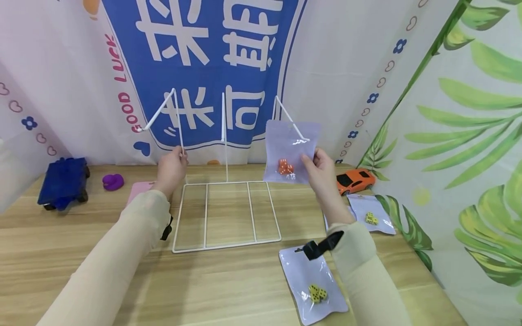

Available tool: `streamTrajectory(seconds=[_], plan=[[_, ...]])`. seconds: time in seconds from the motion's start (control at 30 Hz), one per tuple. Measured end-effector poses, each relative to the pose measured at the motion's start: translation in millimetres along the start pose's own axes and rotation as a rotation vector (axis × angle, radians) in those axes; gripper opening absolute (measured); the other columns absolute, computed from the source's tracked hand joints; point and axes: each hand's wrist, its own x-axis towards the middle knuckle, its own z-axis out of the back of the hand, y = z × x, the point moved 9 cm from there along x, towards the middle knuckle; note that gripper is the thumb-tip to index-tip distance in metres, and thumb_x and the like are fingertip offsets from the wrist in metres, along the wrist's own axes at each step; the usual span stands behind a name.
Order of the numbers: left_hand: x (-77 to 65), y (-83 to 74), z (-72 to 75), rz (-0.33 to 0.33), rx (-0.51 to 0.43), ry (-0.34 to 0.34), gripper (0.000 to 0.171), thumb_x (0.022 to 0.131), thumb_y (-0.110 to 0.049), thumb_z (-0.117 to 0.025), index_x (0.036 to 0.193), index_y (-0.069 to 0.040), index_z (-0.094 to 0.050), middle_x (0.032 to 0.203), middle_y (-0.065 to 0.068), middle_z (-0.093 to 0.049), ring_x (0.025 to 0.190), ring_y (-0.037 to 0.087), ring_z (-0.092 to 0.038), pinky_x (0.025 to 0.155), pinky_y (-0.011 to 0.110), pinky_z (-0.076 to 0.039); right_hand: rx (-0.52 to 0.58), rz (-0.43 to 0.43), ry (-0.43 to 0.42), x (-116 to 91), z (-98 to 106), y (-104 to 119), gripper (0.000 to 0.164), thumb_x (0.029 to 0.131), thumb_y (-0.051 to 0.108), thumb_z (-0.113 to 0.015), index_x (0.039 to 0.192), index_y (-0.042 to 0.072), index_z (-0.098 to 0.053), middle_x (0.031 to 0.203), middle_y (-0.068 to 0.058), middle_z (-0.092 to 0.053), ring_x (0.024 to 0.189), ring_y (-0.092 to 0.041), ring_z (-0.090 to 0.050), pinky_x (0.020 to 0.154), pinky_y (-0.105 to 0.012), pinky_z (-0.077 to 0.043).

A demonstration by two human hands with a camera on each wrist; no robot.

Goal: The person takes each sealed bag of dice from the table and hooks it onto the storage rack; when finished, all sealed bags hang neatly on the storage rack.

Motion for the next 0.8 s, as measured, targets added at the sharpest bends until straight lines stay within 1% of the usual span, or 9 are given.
streamTrajectory(seconds=[0.07,0.13,0.2,0.33,0.4,0.47,0.57,0.7,0.8], plan=[[-1.4,0.5,0.2,0.006,-0.013,0.003,0.015,0.097,-0.01,-0.039,0.105,-0.002,-0.048,0.088,0.017,-0.06,0.073,0.029,-0.057,0.064,0.037,-0.049,-0.036,-0.014,-0.006,13,-5,-3,0.035,0.094,0.006,-0.047,0.125,-0.01,-0.042,0.123,-0.023,-0.049,0.112,-0.027,-0.05,0.096,-0.034,-0.04],[-2.0,0.8,0.5,0.007,-0.019,0.002,0.014,0.097,-0.009,-0.039,0.105,-0.002,-0.048,0.088,0.017,-0.06,0.073,0.029,-0.057,0.064,0.037,-0.049,-0.055,-0.028,-0.015,25,-9,-7,0.035,0.093,0.006,-0.047,0.125,-0.01,-0.043,0.122,-0.024,-0.05,0.112,-0.029,-0.05,0.095,-0.032,-0.041],[-2.0,0.8,0.6,0.009,-0.02,0.004,0.014,0.097,-0.01,-0.039,0.105,-0.002,-0.049,0.087,0.016,-0.059,0.073,0.028,-0.057,0.064,0.037,-0.049,-0.083,-0.045,-0.033,36,-12,-9,0.035,0.093,0.008,-0.048,0.122,-0.01,-0.044,0.118,-0.024,-0.052,0.108,-0.026,-0.052,0.092,-0.028,-0.043],[-0.9,0.2,0.2,0.005,-0.027,0.01,0.015,0.097,-0.01,-0.04,0.106,-0.002,-0.049,0.087,0.016,-0.059,0.073,0.028,-0.057,0.065,0.037,-0.05,-0.174,-0.075,-0.089,57,-15,-12,0.03,0.093,0.013,-0.051,0.116,-0.006,-0.048,0.099,-0.011,-0.054,0.087,-0.014,-0.051,0.075,-0.02,-0.045],[-0.3,-0.1,0.0,0.002,-0.031,0.01,0.015,0.097,-0.01,-0.04,0.106,-0.002,-0.049,0.087,0.015,-0.059,0.074,0.028,-0.057,0.066,0.037,-0.05,-0.219,-0.071,-0.109,64,-16,-11,0.024,0.092,0.014,-0.052,0.108,-0.004,-0.049,0.086,-0.005,-0.047,0.075,-0.011,-0.045,0.064,-0.019,-0.04],[0.6,-0.3,0.0,-0.002,-0.033,0.007,0.015,0.097,-0.01,-0.041,0.106,-0.002,-0.049,0.088,0.015,-0.06,0.074,0.028,-0.057,0.066,0.037,-0.05,-0.246,-0.055,-0.112,71,-17,-9,0.02,0.092,0.013,-0.052,0.104,-0.002,-0.049,0.081,-0.001,-0.041,0.071,-0.01,-0.04,0.06,-0.019,-0.036],[1.1,0.7,0.1,0.008,-0.028,0.002,0.014,0.097,-0.01,-0.041,0.106,-0.002,-0.049,0.088,0.015,-0.06,0.075,0.028,-0.057,0.067,0.037,-0.05,-0.255,-0.042,-0.11,78,-20,-7,0.018,0.091,0.012,-0.053,0.102,-0.002,-0.05,0.078,0.0,-0.037,0.068,-0.01,-0.036,0.057,-0.019,-0.034],[0.5,2.6,0.0,0.013,-0.02,-0.003,0.015,0.097,-0.011,-0.041,0.106,-0.003,-0.049,0.088,0.014,-0.06,0.076,0.028,-0.058,0.068,0.037,-0.05,-0.229,-0.059,-0.108,84,-25,-10,0.022,0.09,0.011,-0.054,0.107,-0.004,-0.051,0.077,0.0,-0.038,0.067,-0.009,-0.036,0.056,-0.018,-0.033],[-0.3,3.6,-0.7,0.018,-0.022,0.003,0.015,0.097,-0.011,-0.041,0.106,-0.003,-0.049,0.087,0.014,-0.06,0.074,0.027,-0.057,0.066,0.037,-0.05,-0.211,-0.083,-0.11,87,-28,-13,0.026,0.091,0.012,-0.054,0.113,-0.003,-0.052,0.079,0.0,-0.039,0.069,-0.009,-0.037,0.057,-0.018,-0.034]])
